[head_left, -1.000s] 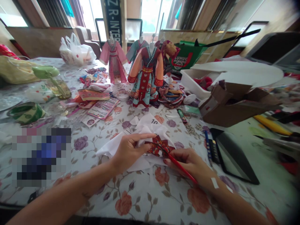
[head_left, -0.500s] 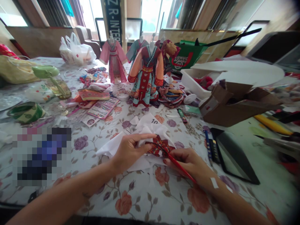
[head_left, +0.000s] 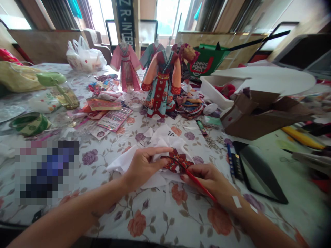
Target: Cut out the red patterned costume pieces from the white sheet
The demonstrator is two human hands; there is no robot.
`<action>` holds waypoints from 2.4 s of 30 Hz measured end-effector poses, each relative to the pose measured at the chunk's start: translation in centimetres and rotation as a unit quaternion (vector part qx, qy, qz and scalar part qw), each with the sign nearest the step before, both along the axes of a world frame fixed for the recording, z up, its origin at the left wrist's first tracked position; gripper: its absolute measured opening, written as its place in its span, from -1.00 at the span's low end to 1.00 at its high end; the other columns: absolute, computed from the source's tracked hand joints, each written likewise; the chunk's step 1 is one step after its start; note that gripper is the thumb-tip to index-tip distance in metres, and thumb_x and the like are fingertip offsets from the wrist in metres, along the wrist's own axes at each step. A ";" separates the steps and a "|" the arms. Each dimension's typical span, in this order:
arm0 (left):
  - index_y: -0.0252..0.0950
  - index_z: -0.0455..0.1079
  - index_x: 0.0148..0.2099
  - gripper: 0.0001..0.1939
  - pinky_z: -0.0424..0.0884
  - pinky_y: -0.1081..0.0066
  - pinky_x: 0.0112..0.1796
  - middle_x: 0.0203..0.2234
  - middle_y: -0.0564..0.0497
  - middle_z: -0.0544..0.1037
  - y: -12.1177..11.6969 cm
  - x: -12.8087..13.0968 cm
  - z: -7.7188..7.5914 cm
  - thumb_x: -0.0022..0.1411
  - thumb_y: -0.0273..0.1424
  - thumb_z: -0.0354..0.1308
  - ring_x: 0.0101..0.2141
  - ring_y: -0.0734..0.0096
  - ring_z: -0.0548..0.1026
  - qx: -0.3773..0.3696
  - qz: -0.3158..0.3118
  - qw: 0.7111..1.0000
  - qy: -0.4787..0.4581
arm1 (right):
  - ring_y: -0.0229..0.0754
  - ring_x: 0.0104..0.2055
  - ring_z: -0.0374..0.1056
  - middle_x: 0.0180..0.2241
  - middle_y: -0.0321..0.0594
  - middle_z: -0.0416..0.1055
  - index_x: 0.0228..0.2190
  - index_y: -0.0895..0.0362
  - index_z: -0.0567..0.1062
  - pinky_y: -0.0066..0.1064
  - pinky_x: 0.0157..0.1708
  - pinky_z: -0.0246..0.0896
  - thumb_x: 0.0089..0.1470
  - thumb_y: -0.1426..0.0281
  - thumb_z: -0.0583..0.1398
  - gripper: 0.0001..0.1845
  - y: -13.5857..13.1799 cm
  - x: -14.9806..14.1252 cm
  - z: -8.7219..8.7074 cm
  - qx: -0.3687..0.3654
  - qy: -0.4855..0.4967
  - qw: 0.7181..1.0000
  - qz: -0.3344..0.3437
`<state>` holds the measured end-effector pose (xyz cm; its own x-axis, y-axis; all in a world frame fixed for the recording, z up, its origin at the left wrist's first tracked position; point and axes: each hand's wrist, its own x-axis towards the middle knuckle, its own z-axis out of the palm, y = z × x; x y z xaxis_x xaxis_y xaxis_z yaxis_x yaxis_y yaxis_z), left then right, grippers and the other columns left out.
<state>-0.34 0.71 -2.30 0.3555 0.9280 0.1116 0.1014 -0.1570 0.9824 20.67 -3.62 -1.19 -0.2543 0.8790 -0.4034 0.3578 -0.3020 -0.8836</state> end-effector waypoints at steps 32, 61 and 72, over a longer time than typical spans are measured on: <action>-0.26 0.54 -0.07 -0.69 0.43 0.41 -0.20 -0.24 -0.03 0.64 0.1 -0.1 0.6 0.10 -0.46 0.22 -0.19 0.25 0.54 0.027 -0.010 0.999 0.039 | -0.39 -0.65 -0.14 -0.71 -0.46 -0.01 -0.67 0.14 0.24 -0.48 -0.66 -0.32 -0.08 0.12 0.28 -0.55 0.1 0.2 0.0 0.009 -0.031 0.999 0.020; -0.20 0.33 0.15 -0.46 0.40 0.29 -0.06 0.05 -0.11 0.47 3.6 -3.4 3.2 0.09 -0.35 0.27 -0.01 0.19 0.45 -0.059 -0.174 0.983 -0.022 | -0.42 -0.70 -0.10 -0.76 -0.44 0.10 -0.63 0.17 0.35 -0.49 -0.69 -0.33 -0.07 0.04 0.27 -0.54 1.4 -1.5 1.3 0.049 0.070 0.996 -0.026; -0.26 0.44 -0.26 -0.81 0.37 0.55 -0.42 -0.47 0.12 0.50 3.0 -1.9 1.5 0.02 -0.43 0.32 -0.48 0.57 0.46 -0.191 -0.072 0.956 -0.211 | -0.43 -0.70 -0.10 -0.75 -0.43 0.11 -0.61 0.18 0.37 -0.51 -0.72 -0.34 -0.08 0.07 0.28 -0.57 1.0 -1.2 0.6 0.053 0.061 0.995 -0.066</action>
